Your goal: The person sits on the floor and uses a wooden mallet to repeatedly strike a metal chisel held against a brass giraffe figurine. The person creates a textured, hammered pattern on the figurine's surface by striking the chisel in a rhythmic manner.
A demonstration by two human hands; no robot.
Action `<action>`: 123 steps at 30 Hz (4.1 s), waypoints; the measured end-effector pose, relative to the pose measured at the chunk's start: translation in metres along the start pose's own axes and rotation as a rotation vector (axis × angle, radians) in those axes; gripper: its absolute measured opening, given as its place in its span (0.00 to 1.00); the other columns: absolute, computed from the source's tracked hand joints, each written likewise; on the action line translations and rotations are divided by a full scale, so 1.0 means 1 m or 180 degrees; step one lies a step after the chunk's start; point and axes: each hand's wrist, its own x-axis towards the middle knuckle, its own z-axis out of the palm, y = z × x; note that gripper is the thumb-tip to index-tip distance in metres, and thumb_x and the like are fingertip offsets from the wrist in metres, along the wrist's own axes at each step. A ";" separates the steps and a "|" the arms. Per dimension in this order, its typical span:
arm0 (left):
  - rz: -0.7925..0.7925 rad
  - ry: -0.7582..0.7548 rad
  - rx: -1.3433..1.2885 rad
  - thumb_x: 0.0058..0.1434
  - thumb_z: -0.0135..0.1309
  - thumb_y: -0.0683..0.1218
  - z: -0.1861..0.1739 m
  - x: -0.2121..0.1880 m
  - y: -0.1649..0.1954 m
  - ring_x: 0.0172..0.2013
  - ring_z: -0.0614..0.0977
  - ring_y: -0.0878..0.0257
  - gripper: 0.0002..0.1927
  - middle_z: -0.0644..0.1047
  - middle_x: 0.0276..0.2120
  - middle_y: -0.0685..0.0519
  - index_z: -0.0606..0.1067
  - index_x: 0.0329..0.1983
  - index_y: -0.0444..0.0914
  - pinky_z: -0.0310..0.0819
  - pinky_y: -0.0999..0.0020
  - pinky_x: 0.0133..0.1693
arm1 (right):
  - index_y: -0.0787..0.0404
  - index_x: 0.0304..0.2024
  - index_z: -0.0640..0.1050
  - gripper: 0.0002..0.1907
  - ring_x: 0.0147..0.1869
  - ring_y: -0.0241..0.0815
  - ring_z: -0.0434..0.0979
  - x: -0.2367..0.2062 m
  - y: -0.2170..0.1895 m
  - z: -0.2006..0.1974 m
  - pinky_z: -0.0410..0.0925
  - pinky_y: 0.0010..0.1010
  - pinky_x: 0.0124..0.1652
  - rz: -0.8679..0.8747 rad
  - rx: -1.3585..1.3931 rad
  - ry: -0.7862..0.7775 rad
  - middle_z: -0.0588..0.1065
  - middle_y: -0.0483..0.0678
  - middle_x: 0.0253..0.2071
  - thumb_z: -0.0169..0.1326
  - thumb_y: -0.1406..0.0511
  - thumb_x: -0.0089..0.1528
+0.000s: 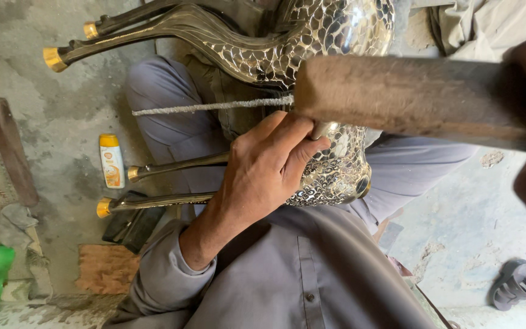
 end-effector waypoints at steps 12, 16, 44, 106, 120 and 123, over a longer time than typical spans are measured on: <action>0.0013 0.0225 -0.0067 0.72 0.59 0.44 0.005 0.003 0.016 0.35 0.83 0.63 0.10 0.78 0.37 0.51 0.72 0.45 0.35 0.78 0.71 0.33 | 0.72 0.57 0.74 0.22 0.33 0.50 0.78 -0.015 0.008 -0.004 0.70 0.35 0.34 0.0104 -0.0099 0.0065 0.75 0.61 0.37 0.50 0.85 0.60; -0.0660 0.0350 -0.0208 0.70 0.58 0.43 0.001 0.004 0.027 0.29 0.84 0.66 0.11 0.81 0.35 0.52 0.69 0.46 0.34 0.74 0.75 0.27 | 0.71 0.57 0.74 0.22 0.33 0.49 0.78 -0.028 0.019 -0.006 0.71 0.35 0.35 0.0301 -0.0239 0.0035 0.75 0.61 0.36 0.52 0.83 0.59; 0.0125 0.0819 -0.0038 0.72 0.54 0.42 0.113 0.032 0.100 0.37 0.84 0.64 0.11 0.78 0.37 0.48 0.66 0.50 0.32 0.83 0.72 0.35 | 0.55 0.57 0.74 0.22 0.45 0.48 0.80 -0.050 0.099 -0.034 0.71 0.40 0.43 0.0427 -0.0497 0.0668 0.78 0.49 0.42 0.52 0.71 0.59; -0.0080 0.0713 -0.0092 0.74 0.51 0.44 0.105 0.037 0.085 0.33 0.86 0.64 0.10 0.78 0.32 0.49 0.66 0.43 0.32 0.81 0.73 0.29 | 0.58 0.51 0.75 0.12 0.32 0.42 0.77 -0.028 0.053 -0.096 0.71 0.40 0.35 0.0207 -0.0385 0.0282 0.76 0.46 0.31 0.54 0.69 0.64; 0.0148 0.0818 0.0373 0.72 0.55 0.42 0.109 0.035 0.082 0.31 0.81 0.64 0.11 0.77 0.33 0.48 0.67 0.43 0.32 0.76 0.68 0.31 | 0.52 0.50 0.74 0.14 0.33 0.44 0.77 -0.038 0.071 -0.071 0.69 0.37 0.35 0.0249 -0.0579 0.0108 0.77 0.48 0.34 0.56 0.61 0.62; -0.0028 0.0743 0.0121 0.72 0.55 0.43 0.107 0.038 0.086 0.33 0.83 0.66 0.11 0.78 0.33 0.50 0.66 0.44 0.32 0.79 0.70 0.32 | 0.52 0.49 0.76 0.08 0.32 0.44 0.77 -0.043 0.086 -0.051 0.67 0.39 0.35 0.0357 -0.1107 0.0282 0.78 0.48 0.34 0.56 0.63 0.66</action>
